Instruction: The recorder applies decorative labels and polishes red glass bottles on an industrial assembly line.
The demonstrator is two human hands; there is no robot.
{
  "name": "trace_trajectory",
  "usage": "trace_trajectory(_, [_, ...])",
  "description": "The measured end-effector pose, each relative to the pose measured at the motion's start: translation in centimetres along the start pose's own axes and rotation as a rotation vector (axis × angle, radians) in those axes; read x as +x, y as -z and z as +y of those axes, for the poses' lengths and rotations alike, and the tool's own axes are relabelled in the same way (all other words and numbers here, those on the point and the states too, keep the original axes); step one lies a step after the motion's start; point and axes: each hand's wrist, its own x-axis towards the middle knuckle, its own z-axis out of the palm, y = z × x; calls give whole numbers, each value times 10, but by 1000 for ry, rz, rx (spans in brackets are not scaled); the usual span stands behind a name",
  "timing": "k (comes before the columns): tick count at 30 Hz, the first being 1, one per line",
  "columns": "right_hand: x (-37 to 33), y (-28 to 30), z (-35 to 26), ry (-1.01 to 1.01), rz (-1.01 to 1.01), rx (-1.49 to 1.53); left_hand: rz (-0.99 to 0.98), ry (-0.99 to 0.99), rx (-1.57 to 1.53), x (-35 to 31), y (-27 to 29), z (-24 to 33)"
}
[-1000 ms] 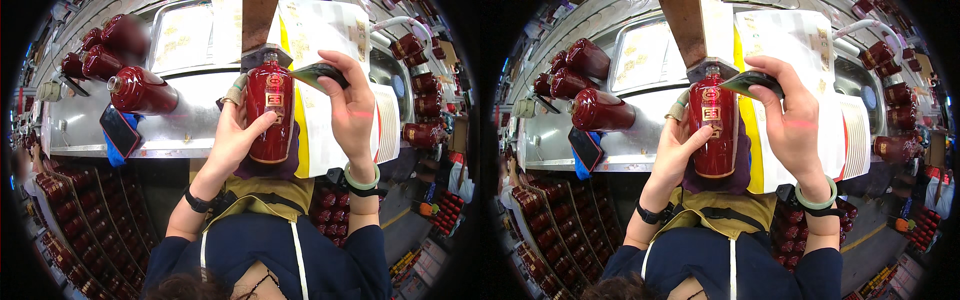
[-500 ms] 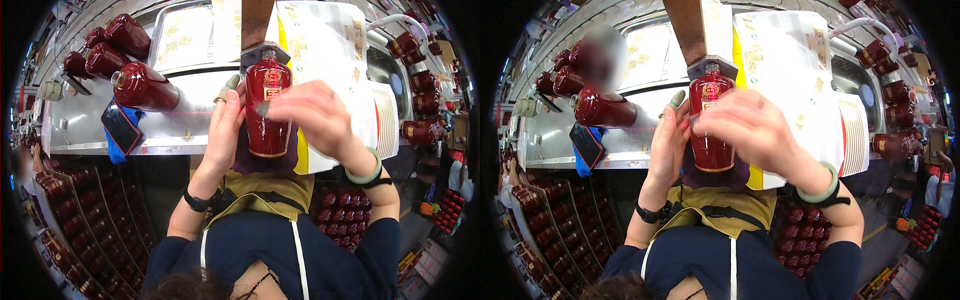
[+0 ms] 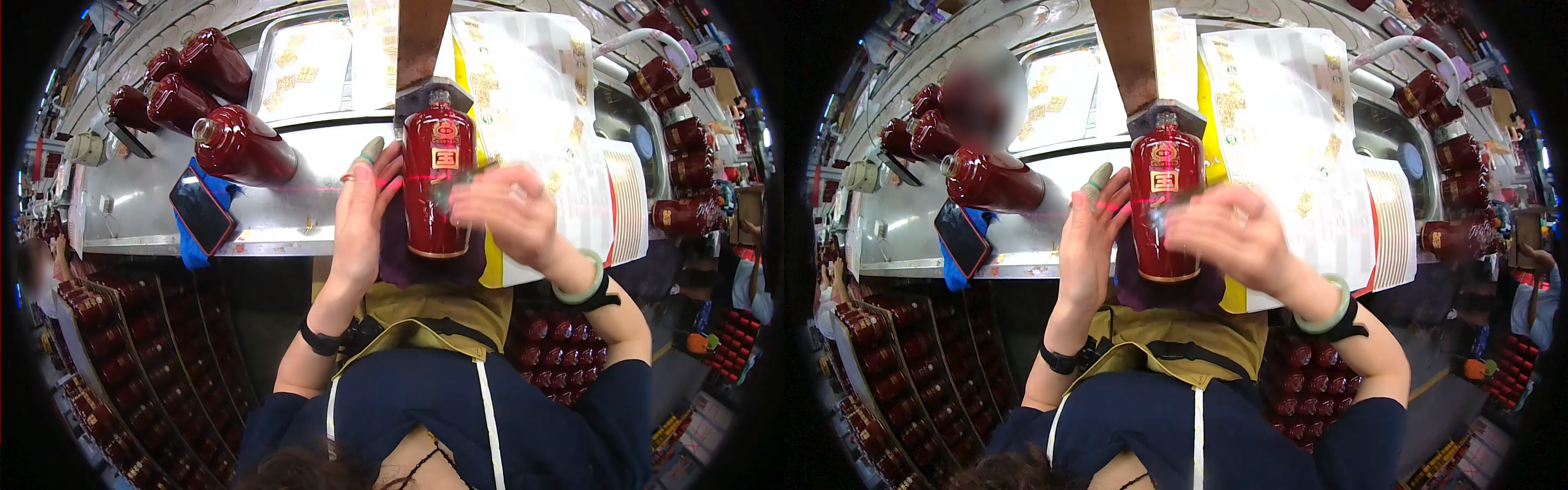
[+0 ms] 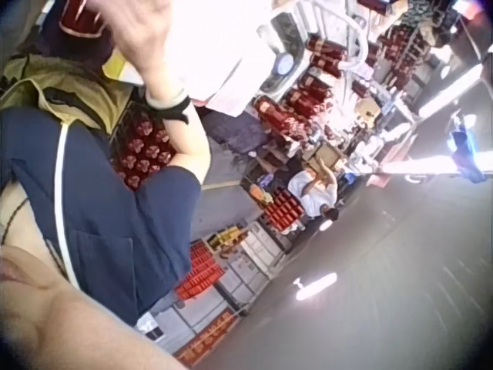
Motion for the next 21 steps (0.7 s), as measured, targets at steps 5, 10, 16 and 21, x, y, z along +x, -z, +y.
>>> trace_trajectory(5, [36, 7, -11, -42, -222, 110, 96, -19, -38, 3, 4, -6])
trace_trajectory(10, [76, -2, 64, -101, 122, -312, 51, -18, 71, 3, 3, -3])
trace_trajectory(16, [2, -9, 6, 434, -67, -231, 17, -205, 356, 16, 15, -1])
trace_trajectory(21, [-3, 17, -18, 1, 22, 172, -353, -912, 1291, 47, 16, 22])
